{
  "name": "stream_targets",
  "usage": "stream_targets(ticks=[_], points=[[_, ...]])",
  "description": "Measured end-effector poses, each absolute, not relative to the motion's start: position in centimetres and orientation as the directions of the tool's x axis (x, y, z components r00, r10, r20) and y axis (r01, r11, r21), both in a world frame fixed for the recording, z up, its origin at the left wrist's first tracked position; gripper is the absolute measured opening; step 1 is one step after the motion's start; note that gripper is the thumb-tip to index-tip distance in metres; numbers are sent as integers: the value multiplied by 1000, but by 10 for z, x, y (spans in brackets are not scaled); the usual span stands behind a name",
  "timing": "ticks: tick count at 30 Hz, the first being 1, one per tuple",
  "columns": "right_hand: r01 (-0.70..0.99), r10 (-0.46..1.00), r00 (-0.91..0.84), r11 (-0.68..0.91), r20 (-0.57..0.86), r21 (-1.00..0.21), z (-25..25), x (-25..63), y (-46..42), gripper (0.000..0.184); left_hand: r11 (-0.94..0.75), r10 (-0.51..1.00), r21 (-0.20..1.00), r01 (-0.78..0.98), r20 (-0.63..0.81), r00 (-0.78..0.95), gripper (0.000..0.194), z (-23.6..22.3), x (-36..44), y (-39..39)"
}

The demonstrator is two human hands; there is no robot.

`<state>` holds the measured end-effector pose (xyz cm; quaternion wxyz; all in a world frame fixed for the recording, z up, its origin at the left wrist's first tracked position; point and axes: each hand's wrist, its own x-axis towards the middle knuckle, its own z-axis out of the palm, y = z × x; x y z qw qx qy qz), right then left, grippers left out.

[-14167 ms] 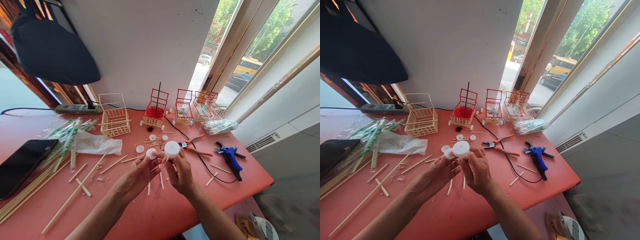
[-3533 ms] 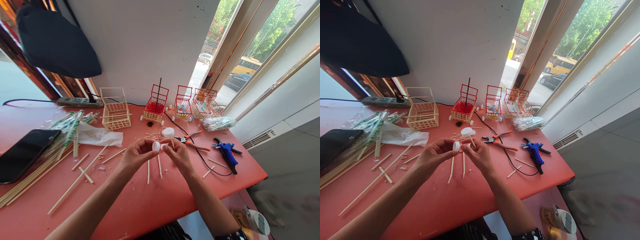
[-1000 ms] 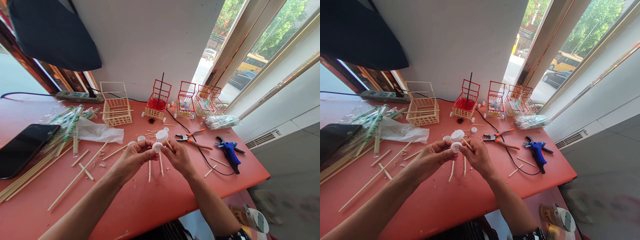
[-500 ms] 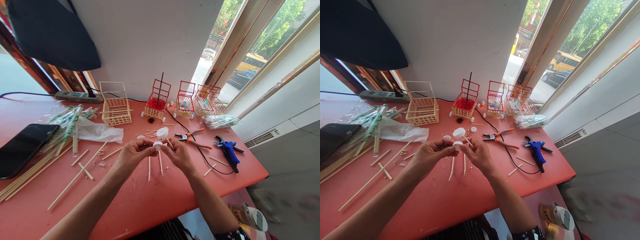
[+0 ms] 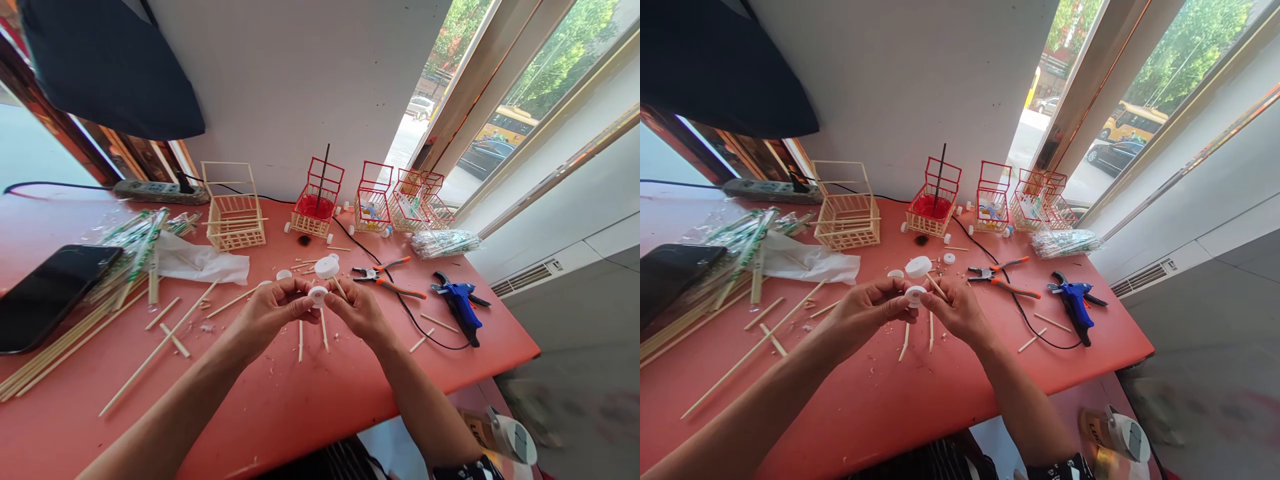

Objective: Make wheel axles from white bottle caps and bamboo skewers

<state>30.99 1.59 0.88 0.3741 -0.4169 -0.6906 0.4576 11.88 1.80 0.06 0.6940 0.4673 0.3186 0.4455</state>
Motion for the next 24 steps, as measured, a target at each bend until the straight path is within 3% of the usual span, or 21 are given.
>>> stream_targets(ticks=[9, 17, 24], points=[[246, 922, -366, 229, 129, -942, 8, 309, 15, 42, 209, 904, 919, -334, -52, 425, 21, -4, 118, 19], [274, 984, -114, 162, 135, -948, 4, 300, 12, 29, 286, 934, 854, -435, -146, 326, 31, -6, 127, 18], [323, 988, -79, 151, 132, -934, 1, 294, 9, 31, 301, 948, 850, -431, -220, 229, 38, -3, 134, 15]])
